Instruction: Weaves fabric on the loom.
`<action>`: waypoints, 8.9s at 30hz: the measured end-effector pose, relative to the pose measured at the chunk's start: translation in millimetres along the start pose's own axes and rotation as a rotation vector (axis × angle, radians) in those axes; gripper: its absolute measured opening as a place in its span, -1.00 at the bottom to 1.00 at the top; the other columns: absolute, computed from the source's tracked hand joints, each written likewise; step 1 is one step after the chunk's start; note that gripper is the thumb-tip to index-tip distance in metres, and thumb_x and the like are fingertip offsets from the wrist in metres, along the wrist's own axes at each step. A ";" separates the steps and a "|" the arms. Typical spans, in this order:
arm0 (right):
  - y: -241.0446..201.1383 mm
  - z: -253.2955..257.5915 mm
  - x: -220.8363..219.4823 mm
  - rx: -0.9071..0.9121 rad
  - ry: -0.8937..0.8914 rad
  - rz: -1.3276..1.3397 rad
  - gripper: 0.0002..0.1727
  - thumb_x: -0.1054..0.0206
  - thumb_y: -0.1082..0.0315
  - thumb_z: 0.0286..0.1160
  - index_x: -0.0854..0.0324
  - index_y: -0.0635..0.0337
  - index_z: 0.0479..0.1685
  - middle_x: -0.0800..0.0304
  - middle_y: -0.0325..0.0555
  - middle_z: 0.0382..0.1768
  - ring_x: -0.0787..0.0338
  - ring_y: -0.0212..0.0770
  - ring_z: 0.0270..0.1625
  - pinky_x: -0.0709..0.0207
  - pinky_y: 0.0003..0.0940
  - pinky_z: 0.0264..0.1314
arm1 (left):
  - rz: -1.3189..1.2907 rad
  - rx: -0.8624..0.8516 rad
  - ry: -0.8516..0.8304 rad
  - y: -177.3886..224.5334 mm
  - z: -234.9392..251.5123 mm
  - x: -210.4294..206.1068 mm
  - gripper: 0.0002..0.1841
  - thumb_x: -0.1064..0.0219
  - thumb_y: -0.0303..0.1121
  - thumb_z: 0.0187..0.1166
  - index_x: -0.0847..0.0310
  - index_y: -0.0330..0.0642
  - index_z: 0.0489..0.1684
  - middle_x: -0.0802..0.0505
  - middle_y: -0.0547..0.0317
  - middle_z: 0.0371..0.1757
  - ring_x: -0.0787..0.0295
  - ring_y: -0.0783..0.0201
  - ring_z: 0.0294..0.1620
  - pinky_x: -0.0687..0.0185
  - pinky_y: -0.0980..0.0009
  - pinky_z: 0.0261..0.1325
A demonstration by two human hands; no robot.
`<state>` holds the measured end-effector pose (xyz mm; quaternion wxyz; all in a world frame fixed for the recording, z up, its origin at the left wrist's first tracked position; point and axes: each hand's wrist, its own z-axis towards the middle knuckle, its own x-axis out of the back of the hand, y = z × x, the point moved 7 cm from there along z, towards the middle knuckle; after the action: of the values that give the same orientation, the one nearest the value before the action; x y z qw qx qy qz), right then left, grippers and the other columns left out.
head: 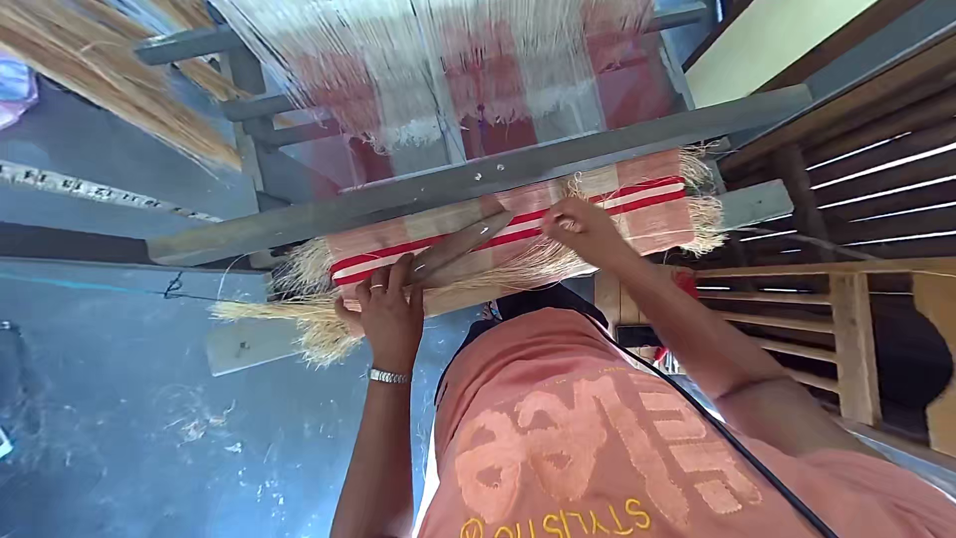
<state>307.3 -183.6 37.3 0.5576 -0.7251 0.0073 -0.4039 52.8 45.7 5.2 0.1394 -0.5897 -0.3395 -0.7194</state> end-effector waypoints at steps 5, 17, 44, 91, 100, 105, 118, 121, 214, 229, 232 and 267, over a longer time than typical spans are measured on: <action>-3.8 39.9 -76.0 -0.129 -0.149 0.185 -0.81 -0.44 0.33 0.55 -0.82 0.22 -0.02 -0.91 -0.05 -0.11 -0.89 -0.21 -0.08 -0.76 -0.15 0.16 | 0.017 -0.033 0.066 15.6 -11.6 19.9 -0.49 -0.42 -0.10 0.59 -0.56 0.46 0.56 -0.77 0.05 0.30 -0.59 -0.19 0.43 0.11 -0.62 0.51; 8.2 56.7 -76.1 -0.168 -0.072 0.076 -0.65 -0.47 0.41 0.38 -0.55 0.26 0.12 -0.83 0.03 -0.18 -0.88 -0.09 -0.17 -0.77 -0.07 -0.03 | -0.006 -0.089 0.155 22.6 -8.8 29.9 -0.51 -0.40 -0.10 0.58 -0.58 0.47 0.53 -0.72 0.06 0.34 -0.50 -0.15 0.49 0.07 -0.50 0.53; -24.7 -24.6 39.1 -0.189 0.357 1.110 -0.70 -0.28 0.35 0.61 -0.61 0.34 0.19 -0.85 0.10 -0.01 -0.91 -0.05 -0.05 -0.86 -0.08 0.06 | -0.326 -0.364 0.447 89.3 -1.8 35.0 -0.53 -0.42 0.03 0.52 -0.67 0.41 0.45 -0.80 0.27 0.20 -0.63 0.22 0.31 -0.16 -0.18 0.49; 221.1 126.2 222.5 -0.558 0.360 0.331 -0.12 0.06 -0.42 0.69 -0.15 -0.06 0.87 -0.35 0.02 0.75 -0.40 0.06 0.74 -0.34 0.22 0.68 | -0.789 0.734 -0.031 -110.8 250.9 10.2 0.08 0.17 0.62 0.49 0.14 0.03 0.91 -0.41 -0.26 0.72 -0.54 -0.25 0.55 -0.56 -0.24 0.38; 147.0 97.3 195.4 -0.320 0.557 -0.251 -0.33 -0.22 0.00 0.72 -0.39 0.34 0.62 -0.46 0.47 0.51 -0.50 0.39 0.55 -0.36 0.29 0.61 | -0.756 0.679 -0.046 -112.3 259.8 20.2 0.03 0.10 0.64 0.45 -0.42 -0.06 0.66 -0.61 -0.05 0.60 -0.55 -0.05 0.55 -0.43 -0.21 0.45; 77.3 128.2 65.8 -0.223 0.119 0.225 -0.56 -0.11 0.13 0.84 -0.47 0.24 0.47 -0.81 0.08 -0.19 -0.81 -0.11 -0.32 -0.74 -0.12 -0.25 | -0.788 0.680 -0.034 -110.6 261.4 18.1 0.00 0.06 0.61 0.46 -0.41 -0.06 0.64 -0.66 -0.04 0.53 -0.65 -0.01 0.44 -0.53 -0.10 0.35; 62.6 164.2 -29.4 -0.325 0.083 0.352 -0.04 -0.20 -0.05 0.78 0.28 0.28 0.91 -0.83 -0.08 -0.37 -0.67 -0.26 -0.53 -0.61 -0.28 -0.41 | -0.854 0.711 -0.012 -109.1 259.4 21.3 -0.04 -0.04 0.55 0.49 -0.33 -0.06 0.68 -0.75 0.00 0.43 -0.82 0.08 0.18 -0.72 0.10 0.14; 56.5 168.5 -37.5 -0.331 -0.095 0.812 -0.29 -0.10 -0.06 0.83 0.05 -0.13 0.87 -0.65 -0.25 -0.43 -0.33 -0.47 -0.71 -0.24 -0.59 -0.68 | -0.856 0.678 -0.023 -112.5 264.6 19.4 -0.04 -0.04 0.56 0.48 -0.31 -0.02 0.71 -0.69 0.03 0.52 -0.81 0.05 0.22 -0.73 0.06 0.15; 0.2 100.6 16.4 -0.026 0.305 -0.776 -0.28 0.27 -0.11 0.88 -0.70 0.30 0.13 -0.79 0.21 0.19 -0.66 0.23 0.42 -0.17 0.29 0.66 | -0.052 0.183 0.390 -27.6 0.5 -80.6 -0.39 0.01 0.22 0.69 -0.58 -0.06 0.39 -0.64 -0.17 0.41 -0.56 -0.22 0.39 -0.43 -0.17 0.35; -2.5 98.2 19.9 -0.098 0.217 -0.718 -0.25 0.27 -0.18 0.86 -0.68 0.24 0.29 -0.71 0.16 0.39 -0.55 0.21 0.56 -0.13 0.30 0.69 | 0.017 0.189 0.362 -27.5 3.0 -81.7 -0.37 0.08 0.24 0.70 -0.56 -0.05 0.37 -0.64 -0.15 0.43 -0.59 -0.21 0.37 -0.47 -0.18 0.29; -1.4 99.2 20.3 -0.103 0.217 -0.730 -0.25 0.28 -0.18 0.86 -0.69 0.22 0.28 -0.72 0.12 0.39 -0.54 0.19 0.57 -0.13 0.29 0.68 | 0.024 0.196 0.351 -29.1 4.4 -83.9 -0.35 0.10 0.27 0.68 -0.56 -0.04 0.36 -0.64 -0.14 0.43 -0.58 -0.21 0.38 -0.45 -0.19 0.30; 6.3 114.1 18.4 0.008 0.372 -0.741 -0.34 0.19 -0.13 0.83 -0.75 0.15 0.06 -0.84 0.01 0.13 -0.71 0.07 0.34 -0.26 0.17 0.60 | 0.019 0.243 0.367 -28.0 0.5 -80.1 -0.33 0.13 0.26 0.68 -0.58 -0.08 0.37 -0.65 -0.21 0.41 -0.53 -0.24 0.49 -0.32 -0.21 0.52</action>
<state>390.2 -102.9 36.9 0.3662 -0.5912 -0.1552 -0.7017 57.6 50.4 -79.4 0.2756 -0.4309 -0.3874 -0.7670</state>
